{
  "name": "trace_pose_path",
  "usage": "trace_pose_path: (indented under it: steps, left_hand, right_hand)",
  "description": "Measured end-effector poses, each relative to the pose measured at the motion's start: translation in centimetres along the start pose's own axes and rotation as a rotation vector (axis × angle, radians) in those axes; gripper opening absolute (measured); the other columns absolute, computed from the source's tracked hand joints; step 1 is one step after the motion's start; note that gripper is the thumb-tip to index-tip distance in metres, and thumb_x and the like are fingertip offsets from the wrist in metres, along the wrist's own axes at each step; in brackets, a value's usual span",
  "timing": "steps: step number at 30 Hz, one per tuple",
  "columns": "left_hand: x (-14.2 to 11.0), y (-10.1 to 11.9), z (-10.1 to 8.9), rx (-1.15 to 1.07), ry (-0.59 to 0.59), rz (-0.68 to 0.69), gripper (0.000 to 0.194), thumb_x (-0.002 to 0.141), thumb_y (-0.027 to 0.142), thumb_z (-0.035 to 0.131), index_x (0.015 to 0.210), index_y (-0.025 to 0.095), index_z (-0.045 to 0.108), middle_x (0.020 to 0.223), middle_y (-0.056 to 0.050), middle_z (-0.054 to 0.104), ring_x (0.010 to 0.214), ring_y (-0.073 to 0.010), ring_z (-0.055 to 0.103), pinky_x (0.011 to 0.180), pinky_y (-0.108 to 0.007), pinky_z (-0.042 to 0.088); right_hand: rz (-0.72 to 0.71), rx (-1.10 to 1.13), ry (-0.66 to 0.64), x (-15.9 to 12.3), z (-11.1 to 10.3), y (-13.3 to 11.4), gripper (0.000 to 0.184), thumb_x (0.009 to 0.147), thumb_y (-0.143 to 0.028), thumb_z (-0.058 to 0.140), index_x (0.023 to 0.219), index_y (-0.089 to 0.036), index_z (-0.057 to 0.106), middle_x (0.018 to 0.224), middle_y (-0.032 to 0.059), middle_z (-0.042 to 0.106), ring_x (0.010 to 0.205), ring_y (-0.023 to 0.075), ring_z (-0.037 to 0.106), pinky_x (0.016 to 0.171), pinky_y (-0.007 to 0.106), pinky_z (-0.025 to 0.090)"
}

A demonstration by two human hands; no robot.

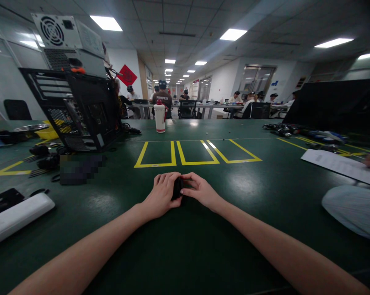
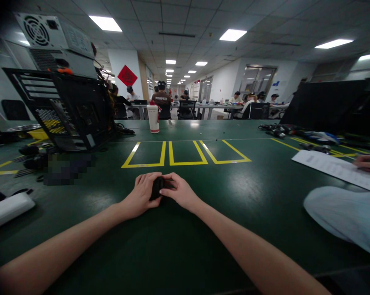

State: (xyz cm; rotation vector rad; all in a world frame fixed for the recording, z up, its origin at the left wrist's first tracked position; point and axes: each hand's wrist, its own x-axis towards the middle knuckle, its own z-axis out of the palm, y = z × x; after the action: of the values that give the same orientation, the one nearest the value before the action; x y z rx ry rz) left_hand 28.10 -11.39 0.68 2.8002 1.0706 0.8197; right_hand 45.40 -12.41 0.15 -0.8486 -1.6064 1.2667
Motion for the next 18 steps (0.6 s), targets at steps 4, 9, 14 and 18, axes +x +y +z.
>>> trace_pose_path:
  steps: [4, 9, 14, 18]
  left_hand:
    - [-0.01, 0.02, -0.07, -0.01, -0.007, 0.002, 0.057, 0.069, 0.025, 0.054, 0.118, 0.018, 0.026, 0.115, -0.009, 0.041, 0.106, -0.024, 0.038, 0.091, -0.043, 0.028]
    - [-0.04, -0.06, -0.03, -0.006, 0.002, -0.003, 0.056, 0.07, 0.026, 0.054, 0.118, 0.018, 0.026, 0.115, -0.009, 0.041, 0.106, -0.0242, 0.038, 0.09, -0.043, 0.029]
    - [-0.05, -0.07, -0.11, -0.026, -0.005, 0.002, 0.057, 0.07, 0.028, 0.055, 0.118, 0.019, 0.026, 0.115, -0.009, 0.041, 0.106, -0.0247, 0.038, 0.09, -0.044, 0.029]
    - [-0.03, -0.13, 0.04, -0.02, 0.001, -0.008, 0.056, 0.069, 0.024, 0.055, 0.117, 0.02, 0.026, 0.115, -0.009, 0.041, 0.106, -0.025, 0.039, 0.089, -0.044, 0.029]
  right_hand:
    - [-0.015, 0.045, -0.033, -0.12, 0.1, 0.03, 0.038, 0.064, -0.017, 0.065, 0.097, -0.021, 0.046, 0.101, 0.001, 0.051, 0.1, 0.0163, 0.052, 0.089, 0.036, 0.042]
    - [-0.03, 0.027, 0.012, 0.03, 0.31, -0.04, 0.026, 0.069, -0.023, 0.06, 0.092, -0.02, 0.049, 0.096, 0.0004, 0.053, 0.094, 0.0152, 0.055, 0.087, 0.036, 0.043]
    - [-0.009, -0.012, 0.037, 0.11, 0.25, 0.0, 0.037, 0.068, -0.022, 0.062, 0.101, -0.022, 0.047, 0.104, 0.0028, 0.051, 0.1, 0.0168, 0.052, 0.09, 0.038, 0.04]
    - [-0.003, 0.026, -0.008, 0.09, 0.16, 0.24, 0.038, 0.066, -0.018, 0.062, 0.1, -0.021, 0.047, 0.104, 0.0025, 0.052, 0.101, 0.0171, 0.051, 0.091, 0.038, 0.039]
